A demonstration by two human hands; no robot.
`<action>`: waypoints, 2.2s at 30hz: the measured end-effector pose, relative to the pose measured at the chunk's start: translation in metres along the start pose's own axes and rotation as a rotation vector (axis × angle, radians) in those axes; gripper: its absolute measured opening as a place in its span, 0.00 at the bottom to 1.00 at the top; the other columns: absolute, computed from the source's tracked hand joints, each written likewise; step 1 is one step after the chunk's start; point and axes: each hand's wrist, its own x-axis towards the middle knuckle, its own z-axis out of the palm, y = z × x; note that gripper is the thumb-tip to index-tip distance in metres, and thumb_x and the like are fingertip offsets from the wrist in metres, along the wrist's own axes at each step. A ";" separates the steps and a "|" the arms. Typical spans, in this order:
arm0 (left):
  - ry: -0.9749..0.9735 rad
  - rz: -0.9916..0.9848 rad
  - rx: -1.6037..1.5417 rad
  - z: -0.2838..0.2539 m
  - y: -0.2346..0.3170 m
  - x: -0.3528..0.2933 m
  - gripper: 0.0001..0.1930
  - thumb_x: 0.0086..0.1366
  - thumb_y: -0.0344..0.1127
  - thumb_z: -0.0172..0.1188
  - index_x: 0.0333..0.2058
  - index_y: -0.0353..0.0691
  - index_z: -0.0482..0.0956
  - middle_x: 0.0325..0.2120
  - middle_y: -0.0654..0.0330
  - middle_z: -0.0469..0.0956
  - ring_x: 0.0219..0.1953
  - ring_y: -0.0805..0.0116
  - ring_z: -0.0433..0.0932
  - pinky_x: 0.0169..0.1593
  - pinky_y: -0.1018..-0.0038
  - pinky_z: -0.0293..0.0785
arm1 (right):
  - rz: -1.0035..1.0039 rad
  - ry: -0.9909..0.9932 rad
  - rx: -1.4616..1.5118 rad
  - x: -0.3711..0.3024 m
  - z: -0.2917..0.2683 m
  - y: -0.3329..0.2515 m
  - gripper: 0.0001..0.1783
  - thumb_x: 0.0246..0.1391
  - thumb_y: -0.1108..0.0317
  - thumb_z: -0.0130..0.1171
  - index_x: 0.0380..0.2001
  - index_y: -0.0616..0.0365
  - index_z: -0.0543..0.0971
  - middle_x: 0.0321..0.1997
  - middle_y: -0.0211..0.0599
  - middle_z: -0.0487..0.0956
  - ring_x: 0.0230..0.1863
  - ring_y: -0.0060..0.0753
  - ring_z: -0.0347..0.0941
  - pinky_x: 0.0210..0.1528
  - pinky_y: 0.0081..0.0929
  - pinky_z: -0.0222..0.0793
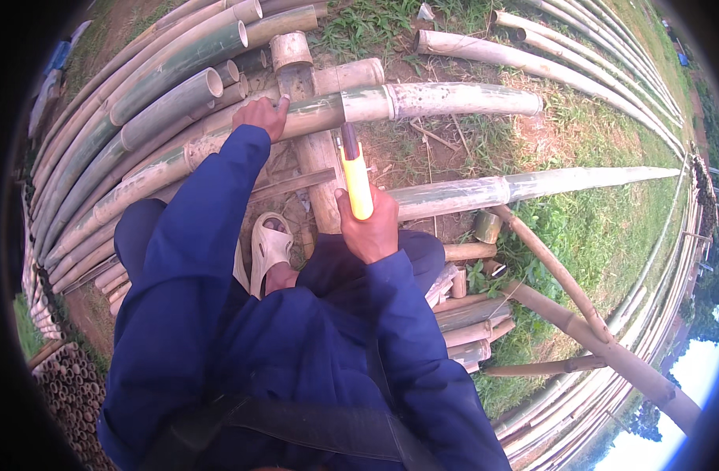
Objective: The person uses a hand saw to cut bamboo poles into shorter sections. They repeatedly position a pole on a support, saw through it, and move the cut piece aside to continue with the next pole.
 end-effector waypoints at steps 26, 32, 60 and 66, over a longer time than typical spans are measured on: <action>-0.082 -0.009 0.021 -0.002 0.005 -0.004 0.32 0.74 0.59 0.46 0.36 0.34 0.88 0.36 0.40 0.86 0.43 0.43 0.86 0.54 0.54 0.77 | 0.034 0.037 -0.039 -0.046 -0.024 0.005 0.11 0.62 0.70 0.67 0.29 0.67 0.80 0.18 0.38 0.75 0.21 0.22 0.66 0.26 0.32 0.66; -0.023 -0.004 0.011 -0.005 -0.005 0.003 0.32 0.74 0.59 0.46 0.36 0.34 0.88 0.35 0.40 0.86 0.43 0.43 0.86 0.54 0.54 0.78 | 0.010 0.020 -0.015 -0.032 -0.012 -0.003 0.08 0.61 0.71 0.67 0.35 0.67 0.82 0.21 0.39 0.78 0.23 0.22 0.70 0.29 0.30 0.70; -0.048 0.025 -0.001 -0.003 -0.003 0.001 0.32 0.73 0.58 0.47 0.33 0.34 0.88 0.33 0.39 0.86 0.40 0.42 0.86 0.54 0.53 0.77 | 0.003 0.095 -0.005 -0.008 0.011 0.004 0.13 0.61 0.68 0.68 0.28 0.67 0.78 0.18 0.46 0.72 0.20 0.32 0.63 0.28 0.37 0.66; -0.002 0.040 0.006 0.000 0.001 -0.003 0.32 0.73 0.58 0.47 0.33 0.34 0.88 0.31 0.40 0.86 0.38 0.42 0.86 0.54 0.54 0.77 | 0.077 0.011 -0.069 -0.153 -0.068 -0.020 0.17 0.60 0.76 0.65 0.52 0.69 0.83 0.35 0.47 0.87 0.37 0.27 0.85 0.42 0.28 0.78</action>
